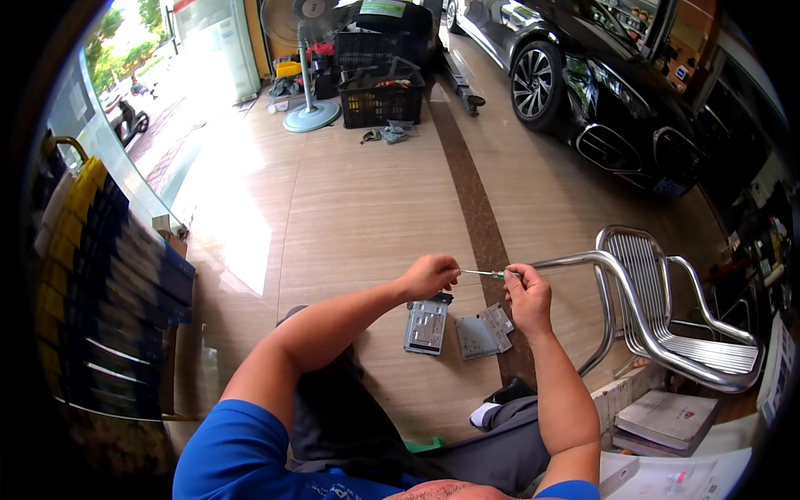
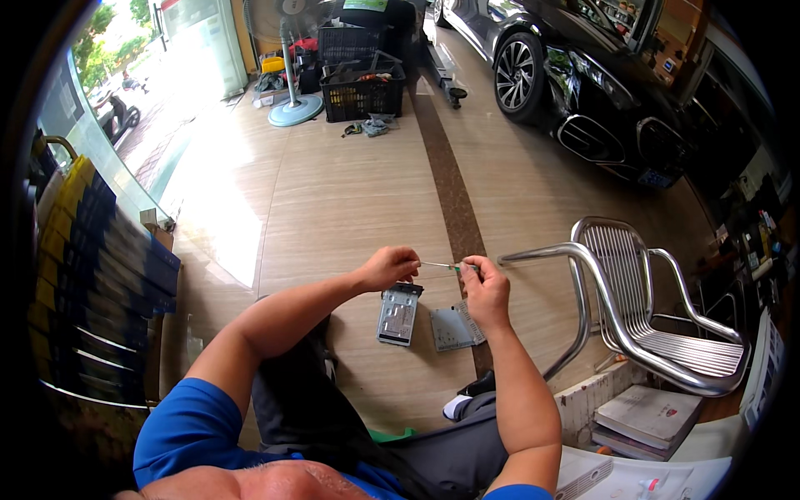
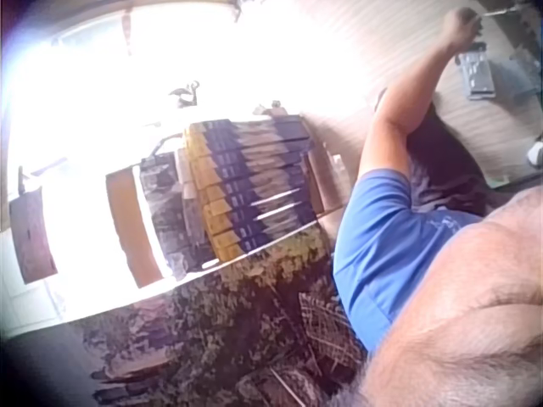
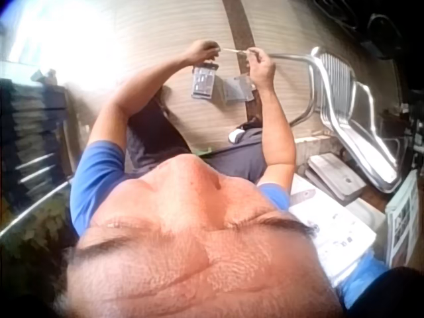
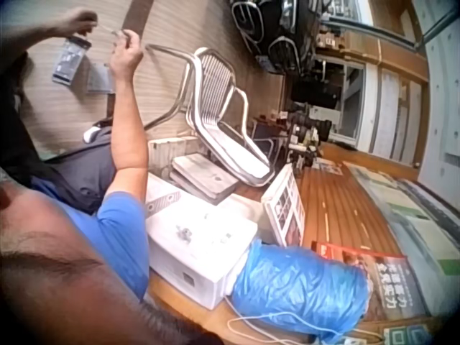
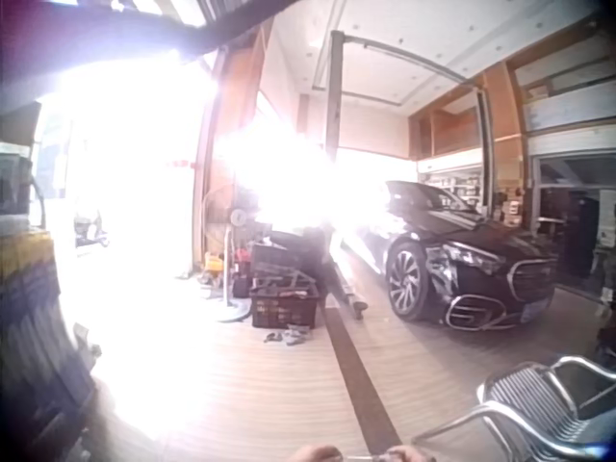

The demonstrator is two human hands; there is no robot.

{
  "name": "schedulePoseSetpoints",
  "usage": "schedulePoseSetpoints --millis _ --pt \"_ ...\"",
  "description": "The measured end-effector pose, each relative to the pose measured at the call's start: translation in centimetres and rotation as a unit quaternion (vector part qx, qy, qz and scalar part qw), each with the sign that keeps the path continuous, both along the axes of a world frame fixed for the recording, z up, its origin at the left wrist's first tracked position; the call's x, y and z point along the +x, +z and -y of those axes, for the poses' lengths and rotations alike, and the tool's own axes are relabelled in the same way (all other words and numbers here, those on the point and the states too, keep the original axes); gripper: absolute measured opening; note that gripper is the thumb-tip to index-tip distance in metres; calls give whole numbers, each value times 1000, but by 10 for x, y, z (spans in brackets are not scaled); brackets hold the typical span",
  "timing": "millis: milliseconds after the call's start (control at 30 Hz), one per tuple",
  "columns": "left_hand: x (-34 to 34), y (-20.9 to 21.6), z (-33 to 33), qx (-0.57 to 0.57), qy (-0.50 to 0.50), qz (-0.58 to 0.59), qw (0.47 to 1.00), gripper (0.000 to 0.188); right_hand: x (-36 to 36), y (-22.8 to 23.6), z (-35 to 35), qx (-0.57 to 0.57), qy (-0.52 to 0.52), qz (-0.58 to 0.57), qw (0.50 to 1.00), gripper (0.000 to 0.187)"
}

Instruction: The person sits on the floor and uses a screwdriver to remove screws from a metal bracket assembly, handling the screws by hand.

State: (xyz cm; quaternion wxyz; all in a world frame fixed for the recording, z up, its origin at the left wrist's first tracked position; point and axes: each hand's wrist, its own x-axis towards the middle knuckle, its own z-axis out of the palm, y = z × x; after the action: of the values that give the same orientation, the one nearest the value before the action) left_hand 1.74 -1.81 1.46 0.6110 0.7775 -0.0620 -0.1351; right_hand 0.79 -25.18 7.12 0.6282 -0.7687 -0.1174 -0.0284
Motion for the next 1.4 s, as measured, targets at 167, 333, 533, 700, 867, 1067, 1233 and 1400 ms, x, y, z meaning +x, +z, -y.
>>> schedulePoseSetpoints --millis 167,333,533,700,867,1067,1233,1400 --pt "-2 3 -1 -4 3 26 1000 18 1 -4 1 -20 0 -1 1000 15" --pt "4 -9 0 -8 22 33 999 17 4 -11 2 -4 9 -13 1000 18" --pt "3 -14 5 -21 24 73 997 16 2 -14 3 -70 21 -11 997 13" --pt "-1 -9 7 -1 29 67 997 16 0 -16 0 -76 42 7 996 14" --pt "-5 -5 5 14 22 96 995 16 -2 -13 -6 -83 67 0 994 18" --pt "-6 0 7 30 12 93 995 14 0 -22 -6 -121 71 58 988 15" --pt "-8 -4 6 41 5 110 993 15 -5 -16 -13 -112 72 55 990 16" --pt "-8 -2 7 55 -9 113 992 18 -4 -22 -13 -96 83 16 992 19"
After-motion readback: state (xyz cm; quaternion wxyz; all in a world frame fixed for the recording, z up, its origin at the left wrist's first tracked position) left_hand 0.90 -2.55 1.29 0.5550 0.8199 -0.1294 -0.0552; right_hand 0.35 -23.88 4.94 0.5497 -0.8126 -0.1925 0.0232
